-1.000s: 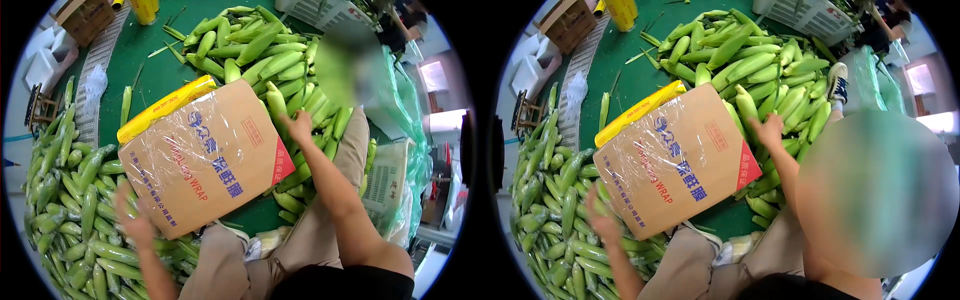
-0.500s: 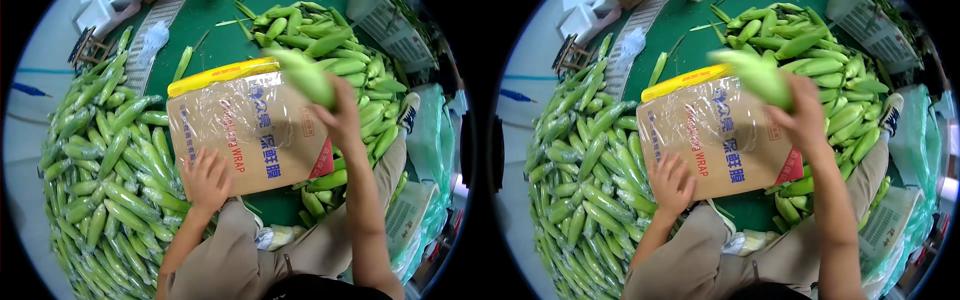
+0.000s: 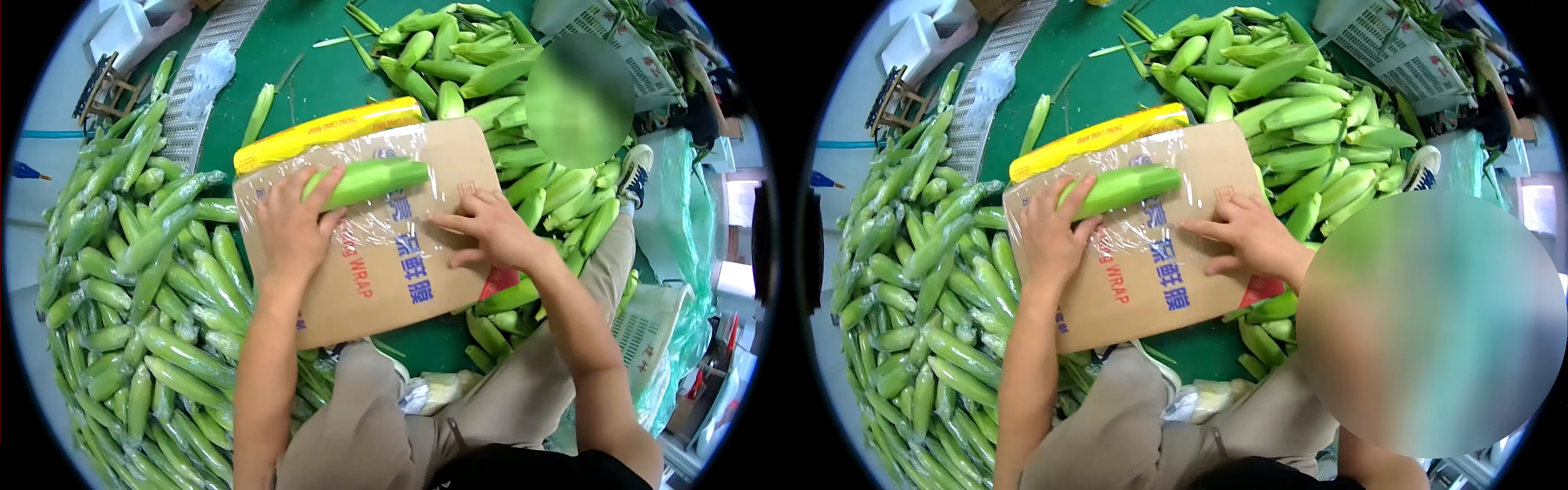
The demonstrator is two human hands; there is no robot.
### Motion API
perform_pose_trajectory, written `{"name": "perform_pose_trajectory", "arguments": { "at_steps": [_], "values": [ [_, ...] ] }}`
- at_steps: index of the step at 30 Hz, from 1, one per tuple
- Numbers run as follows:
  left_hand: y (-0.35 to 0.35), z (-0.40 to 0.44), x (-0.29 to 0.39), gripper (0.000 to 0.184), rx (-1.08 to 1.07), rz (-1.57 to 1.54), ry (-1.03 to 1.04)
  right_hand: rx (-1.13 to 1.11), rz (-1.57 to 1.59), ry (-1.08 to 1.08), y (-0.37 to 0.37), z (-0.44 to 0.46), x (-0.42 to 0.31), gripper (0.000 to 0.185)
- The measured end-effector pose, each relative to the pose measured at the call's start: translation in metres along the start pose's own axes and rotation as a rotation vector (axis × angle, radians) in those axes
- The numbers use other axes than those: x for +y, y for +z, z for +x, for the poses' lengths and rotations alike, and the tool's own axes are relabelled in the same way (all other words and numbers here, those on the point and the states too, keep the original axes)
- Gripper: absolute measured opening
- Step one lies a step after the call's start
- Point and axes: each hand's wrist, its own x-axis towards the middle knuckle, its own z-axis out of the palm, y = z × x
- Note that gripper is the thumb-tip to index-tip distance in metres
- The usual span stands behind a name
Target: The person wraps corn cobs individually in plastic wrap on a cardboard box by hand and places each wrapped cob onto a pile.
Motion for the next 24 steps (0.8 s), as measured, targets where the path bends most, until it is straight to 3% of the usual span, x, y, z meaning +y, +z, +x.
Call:
{"name": "perform_pose_trajectory", "arguments": {
  "at_steps": [3, 6, 7, 8, 10, 11, 12, 14, 15, 18, 20, 22, 23, 24],
  "values": [
    [0.001, 0.003, -0.004, 0.068, -0.003, -0.021, 0.019, 0.151, -0.074, -0.015, 0.041, 0.006, 0.01, 0.04],
    [-0.004, 0.004, -0.002, 0.067, -0.031, -0.025, 0.008, 0.642, 0.45, 0.181, 0.058, -0.006, 0.005, 0.019],
    [-0.006, 0.004, -0.002, 0.066, -0.051, -0.033, 0.007, 0.736, 0.853, 0.434, 0.055, -0.004, -0.01, 0.019],
    [-0.008, 0.002, -0.001, 0.066, -0.039, -0.052, 0.005, 0.854, 0.676, 0.332, 0.052, 0.008, -0.013, 0.018],
    [-0.008, 0.002, 0.0, 0.066, -0.037, -0.097, 0.021, 0.813, 0.596, 0.45, 0.025, 0.047, -0.033, 0.015],
    [-0.007, 0.003, -0.001, 0.068, -0.051, -0.089, 0.02, 0.678, 0.607, 0.54, 0.003, 0.072, -0.046, 0.017],
    [-0.006, 0.004, 0.0, 0.07, -0.068, -0.069, 0.019, 0.558, 0.406, 0.353, 0.034, 0.09, -0.02, 0.039],
    [-0.01, 0.008, -0.001, 0.073, -0.099, -0.017, 0.015, 0.365, -0.009, 0.071, 0.035, 0.115, -0.025, 0.063],
    [-0.011, 0.007, -0.009, 0.077, -0.079, -0.088, 0.076, 0.356, -0.038, 0.077, 0.036, 0.122, -0.024, 0.067],
    [-0.033, -0.033, -0.025, 0.081, 0.151, -0.45, -0.073, 0.284, -0.098, 0.039, 0.038, 0.127, -0.013, 0.075],
    [-0.032, -0.068, -0.042, 0.067, 0.06, -0.164, -0.242, 0.24, -0.086, 0.016, 0.034, 0.128, -0.013, 0.074],
    [-0.034, -0.094, -0.054, 0.054, -0.113, -0.143, -0.416, 0.289, -0.101, -0.009, 0.038, 0.129, -0.011, 0.072],
    [-0.031, -0.093, -0.056, 0.029, 0.028, -0.093, -0.315, 0.281, -0.089, 0.012, 0.038, 0.129, -0.016, 0.071],
    [-0.03, -0.1, -0.055, 0.028, 0.06, -0.034, -0.293, 0.28, -0.091, 0.034, 0.034, 0.129, -0.021, 0.069]
  ]
}}
